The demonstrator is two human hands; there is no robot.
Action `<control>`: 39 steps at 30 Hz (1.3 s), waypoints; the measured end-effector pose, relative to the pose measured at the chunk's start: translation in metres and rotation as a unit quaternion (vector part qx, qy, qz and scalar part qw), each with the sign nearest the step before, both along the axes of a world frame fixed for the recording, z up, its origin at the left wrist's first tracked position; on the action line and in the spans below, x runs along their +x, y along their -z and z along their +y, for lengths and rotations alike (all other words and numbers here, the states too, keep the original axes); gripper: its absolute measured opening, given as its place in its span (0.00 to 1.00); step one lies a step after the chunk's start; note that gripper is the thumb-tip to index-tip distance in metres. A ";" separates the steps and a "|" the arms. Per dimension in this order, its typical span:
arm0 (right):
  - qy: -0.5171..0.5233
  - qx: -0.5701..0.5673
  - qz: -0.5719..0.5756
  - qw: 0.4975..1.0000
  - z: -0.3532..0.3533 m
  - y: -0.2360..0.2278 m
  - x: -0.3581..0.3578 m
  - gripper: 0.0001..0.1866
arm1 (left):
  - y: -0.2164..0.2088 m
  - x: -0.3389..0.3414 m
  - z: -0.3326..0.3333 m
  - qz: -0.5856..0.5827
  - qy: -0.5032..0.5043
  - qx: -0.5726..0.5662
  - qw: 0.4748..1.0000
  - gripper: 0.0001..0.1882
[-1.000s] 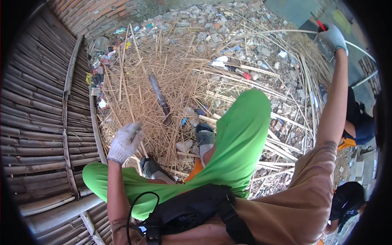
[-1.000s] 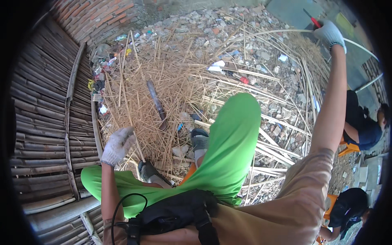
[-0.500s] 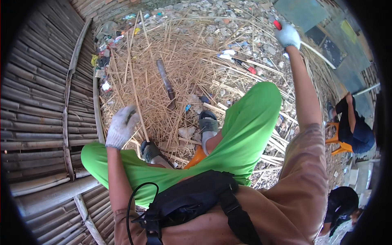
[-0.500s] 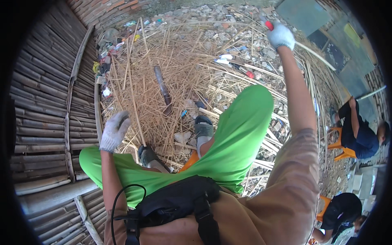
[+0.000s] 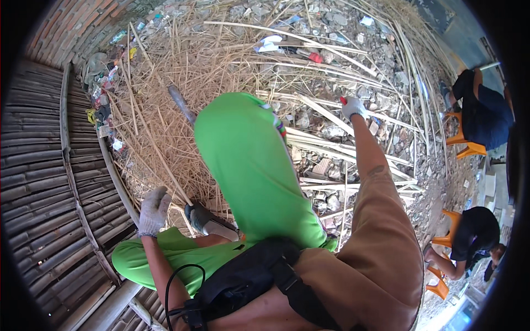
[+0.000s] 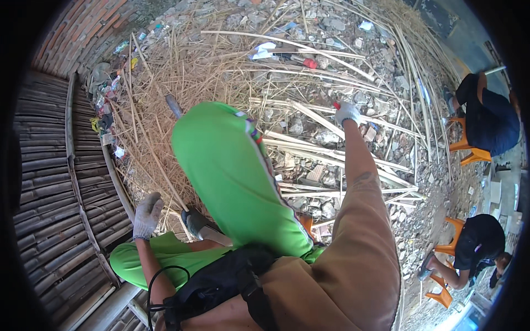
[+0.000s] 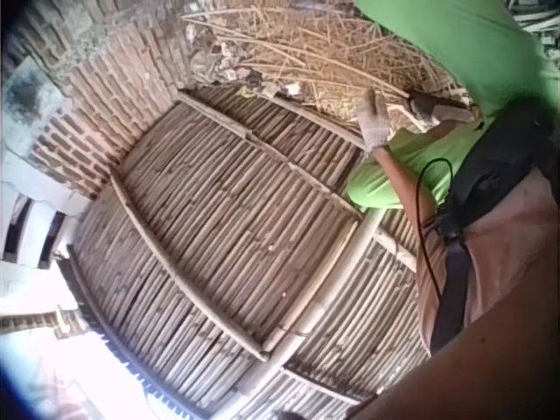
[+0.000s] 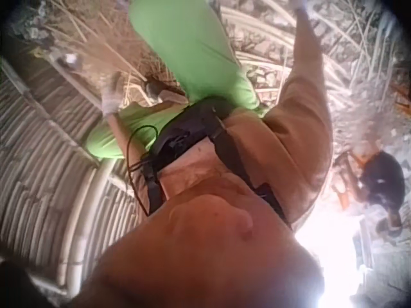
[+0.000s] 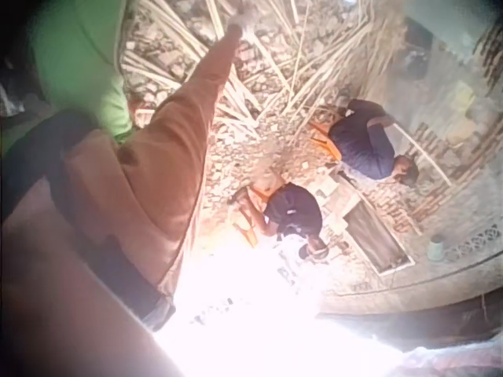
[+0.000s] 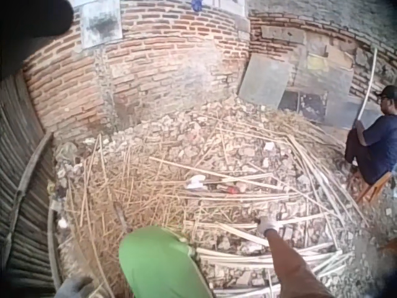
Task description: The person shaves a long bamboo strip using a small blade, repeatedly running the tool along the length of the material to smooth it.
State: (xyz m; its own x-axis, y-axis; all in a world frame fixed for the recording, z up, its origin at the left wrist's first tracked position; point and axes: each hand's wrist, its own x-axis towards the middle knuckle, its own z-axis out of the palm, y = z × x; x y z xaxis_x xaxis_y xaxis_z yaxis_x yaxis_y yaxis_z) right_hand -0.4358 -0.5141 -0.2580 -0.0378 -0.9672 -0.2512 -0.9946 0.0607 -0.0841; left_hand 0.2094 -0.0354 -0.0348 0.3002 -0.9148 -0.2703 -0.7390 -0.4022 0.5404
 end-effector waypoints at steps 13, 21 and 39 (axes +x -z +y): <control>-0.032 0.038 0.015 0.999 0.017 0.011 0.014 0.17 | -0.006 -0.018 -0.031 0.035 0.016 0.025 0.999 0.22; -0.047 -0.219 0.043 0.974 -0.058 -0.152 0.027 0.15 | -0.041 -0.009 -0.030 -0.002 0.066 -0.015 0.998 0.21; -0.605 0.049 -0.212 0.766 0.180 -0.429 0.453 0.23 | -0.191 0.018 -0.083 0.496 -0.049 -0.584 0.640 0.36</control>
